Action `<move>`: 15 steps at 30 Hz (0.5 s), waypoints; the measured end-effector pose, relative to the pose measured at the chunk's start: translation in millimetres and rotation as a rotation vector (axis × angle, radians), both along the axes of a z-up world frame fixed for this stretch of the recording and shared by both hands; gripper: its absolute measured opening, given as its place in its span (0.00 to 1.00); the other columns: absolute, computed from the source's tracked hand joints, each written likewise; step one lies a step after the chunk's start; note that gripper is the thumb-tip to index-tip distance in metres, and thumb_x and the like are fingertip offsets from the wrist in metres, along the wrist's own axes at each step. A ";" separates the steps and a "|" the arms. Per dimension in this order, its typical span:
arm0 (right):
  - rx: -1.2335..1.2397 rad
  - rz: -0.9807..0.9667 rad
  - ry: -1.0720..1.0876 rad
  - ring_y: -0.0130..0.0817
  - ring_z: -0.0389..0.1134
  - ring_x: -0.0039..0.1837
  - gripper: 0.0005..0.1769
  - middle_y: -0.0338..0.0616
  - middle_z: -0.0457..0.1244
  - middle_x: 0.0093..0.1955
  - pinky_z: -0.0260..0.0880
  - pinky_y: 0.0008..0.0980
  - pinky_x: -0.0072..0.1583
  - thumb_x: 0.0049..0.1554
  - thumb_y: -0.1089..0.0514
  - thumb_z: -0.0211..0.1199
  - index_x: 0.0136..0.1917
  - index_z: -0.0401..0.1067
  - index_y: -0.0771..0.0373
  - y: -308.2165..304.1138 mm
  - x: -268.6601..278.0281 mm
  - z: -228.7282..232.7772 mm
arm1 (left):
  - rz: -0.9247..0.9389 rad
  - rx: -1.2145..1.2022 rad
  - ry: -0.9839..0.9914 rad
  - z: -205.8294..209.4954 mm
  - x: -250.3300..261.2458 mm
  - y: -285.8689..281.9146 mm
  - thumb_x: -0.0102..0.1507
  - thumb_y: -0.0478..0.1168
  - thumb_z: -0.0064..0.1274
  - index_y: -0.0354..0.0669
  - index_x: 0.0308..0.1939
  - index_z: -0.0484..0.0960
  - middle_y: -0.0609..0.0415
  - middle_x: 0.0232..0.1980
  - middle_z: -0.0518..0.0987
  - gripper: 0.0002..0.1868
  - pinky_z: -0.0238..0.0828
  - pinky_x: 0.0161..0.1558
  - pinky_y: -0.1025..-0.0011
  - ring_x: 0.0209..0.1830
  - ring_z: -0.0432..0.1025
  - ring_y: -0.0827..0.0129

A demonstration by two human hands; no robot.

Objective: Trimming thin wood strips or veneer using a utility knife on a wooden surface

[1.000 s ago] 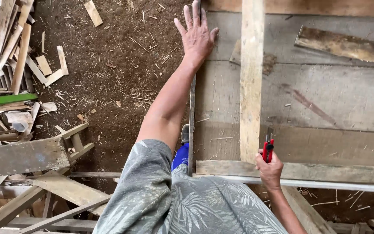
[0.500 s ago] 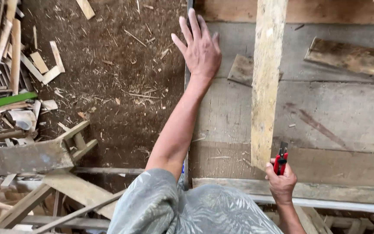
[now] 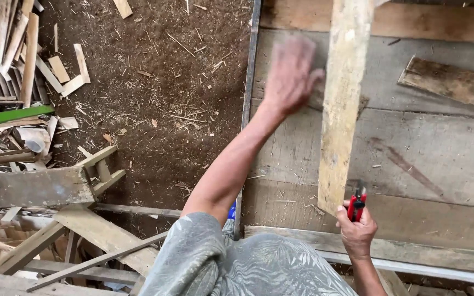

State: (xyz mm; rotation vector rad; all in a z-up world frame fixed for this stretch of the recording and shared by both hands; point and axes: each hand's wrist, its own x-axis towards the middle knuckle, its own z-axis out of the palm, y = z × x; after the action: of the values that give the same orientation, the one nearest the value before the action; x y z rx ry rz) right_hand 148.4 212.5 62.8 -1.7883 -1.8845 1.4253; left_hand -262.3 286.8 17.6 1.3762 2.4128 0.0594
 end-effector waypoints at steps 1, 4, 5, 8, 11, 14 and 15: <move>0.016 -0.016 -0.049 0.28 0.66 0.29 0.08 0.35 0.62 0.28 0.69 0.27 0.41 0.57 0.60 0.67 0.52 0.76 0.61 -2.0 3.3 4.3 | -0.219 0.239 -0.068 -9.7 11.7 -1.5 0.75 0.63 0.18 0.45 0.80 0.45 0.49 0.82 0.59 0.36 0.33 0.82 0.48 0.84 0.53 0.56; 0.054 0.012 -0.024 0.27 0.65 0.28 0.07 0.36 0.61 0.27 0.68 0.27 0.40 0.58 0.60 0.67 0.51 0.75 0.62 1.6 5.1 5.9 | 0.128 0.407 0.185 -7.3 3.5 -5.8 0.72 0.56 0.55 0.38 0.77 0.51 0.38 0.78 0.60 0.41 0.61 0.82 0.56 0.79 0.61 0.48; 0.058 0.008 -0.027 0.27 0.65 0.28 0.07 0.36 0.61 0.27 0.68 0.27 0.40 0.58 0.60 0.67 0.51 0.75 0.62 2.7 4.4 5.7 | 0.125 0.410 0.181 -17.7 -1.9 -0.3 0.72 0.56 0.55 0.38 0.77 0.51 0.38 0.78 0.60 0.41 0.61 0.82 0.56 0.79 0.61 0.48; 0.031 0.023 0.008 0.28 0.66 0.29 0.08 0.37 0.63 0.30 0.70 0.27 0.38 0.59 0.60 0.67 0.52 0.76 0.63 -0.6 4.8 9.3 | 0.298 0.083 0.136 -21.8 -4.4 6.7 0.75 0.73 0.26 0.33 0.82 0.32 0.34 0.86 0.33 0.52 0.30 0.88 0.59 0.89 0.32 0.47; 0.030 0.041 0.027 0.28 0.66 0.29 0.08 0.37 0.62 0.29 0.70 0.27 0.39 0.59 0.61 0.66 0.52 0.75 0.63 7.2 -2.9 6.1 | 0.147 0.082 0.255 6.4 11.6 17.3 0.72 0.78 0.34 0.34 0.76 0.47 0.34 0.79 0.53 0.52 0.54 0.81 0.49 0.81 0.54 0.43; 0.084 0.040 0.036 0.26 0.65 0.29 0.08 0.36 0.63 0.28 0.70 0.25 0.40 0.60 0.63 0.66 0.53 0.76 0.64 10.7 2.2 9.4 | -0.372 0.225 -0.009 -1.5 27.1 -0.7 0.70 0.48 0.46 0.38 0.80 0.54 0.42 0.84 0.42 0.37 0.19 0.82 0.46 0.85 0.33 0.56; 0.105 0.041 0.031 0.26 0.65 0.29 0.07 0.37 0.63 0.28 0.69 0.24 0.40 0.59 0.63 0.67 0.52 0.76 0.64 14.2 3.2 9.0 | -0.047 0.315 0.106 5.6 15.0 -2.6 0.69 0.55 0.51 0.39 0.78 0.53 0.41 0.80 0.51 0.41 0.43 0.79 0.51 0.80 0.48 0.53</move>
State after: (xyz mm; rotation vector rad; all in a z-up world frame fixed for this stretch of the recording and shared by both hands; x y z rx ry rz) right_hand 151.6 226.7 71.8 -1.6803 -1.9529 1.3329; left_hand -247.3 284.2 23.2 1.6067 2.5376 0.3777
